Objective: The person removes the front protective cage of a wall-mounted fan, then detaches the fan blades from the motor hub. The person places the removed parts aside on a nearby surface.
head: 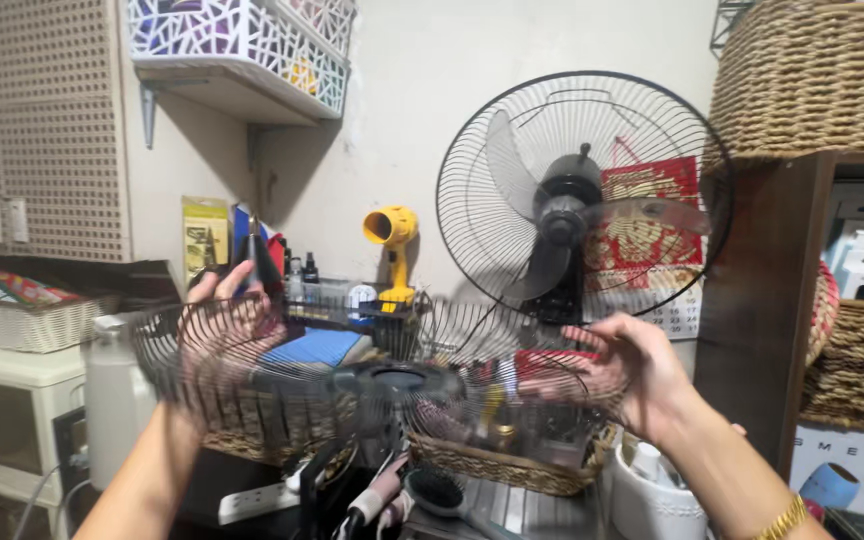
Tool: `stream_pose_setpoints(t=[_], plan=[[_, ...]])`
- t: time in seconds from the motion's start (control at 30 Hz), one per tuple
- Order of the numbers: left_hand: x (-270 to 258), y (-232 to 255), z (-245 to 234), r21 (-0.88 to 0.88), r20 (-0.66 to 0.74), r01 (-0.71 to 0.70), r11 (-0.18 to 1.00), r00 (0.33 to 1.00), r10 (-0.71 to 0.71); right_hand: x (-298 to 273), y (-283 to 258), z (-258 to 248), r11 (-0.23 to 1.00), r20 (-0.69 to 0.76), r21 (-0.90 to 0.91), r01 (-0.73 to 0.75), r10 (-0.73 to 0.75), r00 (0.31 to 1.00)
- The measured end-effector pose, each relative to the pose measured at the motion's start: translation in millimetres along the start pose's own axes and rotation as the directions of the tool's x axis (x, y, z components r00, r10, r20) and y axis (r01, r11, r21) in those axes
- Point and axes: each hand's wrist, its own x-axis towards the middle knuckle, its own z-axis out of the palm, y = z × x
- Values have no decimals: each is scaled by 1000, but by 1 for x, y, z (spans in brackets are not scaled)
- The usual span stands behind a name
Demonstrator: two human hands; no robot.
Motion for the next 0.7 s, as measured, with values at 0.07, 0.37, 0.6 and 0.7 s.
stream_pose_setpoints(t=[0.07, 0.37, 0.6, 0.7], plan=[[-43, 22, 13, 70, -76, 143, 987, 988, -138, -13, 27, -9, 973, 291, 38, 228, -229, 929], [-241, 10, 48, -278, 30, 364, 889, 928, -371, -82, 97, -137, 960, -139, -126, 249, -266, 954], [-187, -36, 18, -292, -71, 446, 846, 872, -484, -45, 166, -327, 941, 51, -60, 333, -330, 942], [-196, -48, 16, -292, -108, 462, 838, 854, -509, -34, 201, -371, 950, 88, -20, 310, -308, 947]])
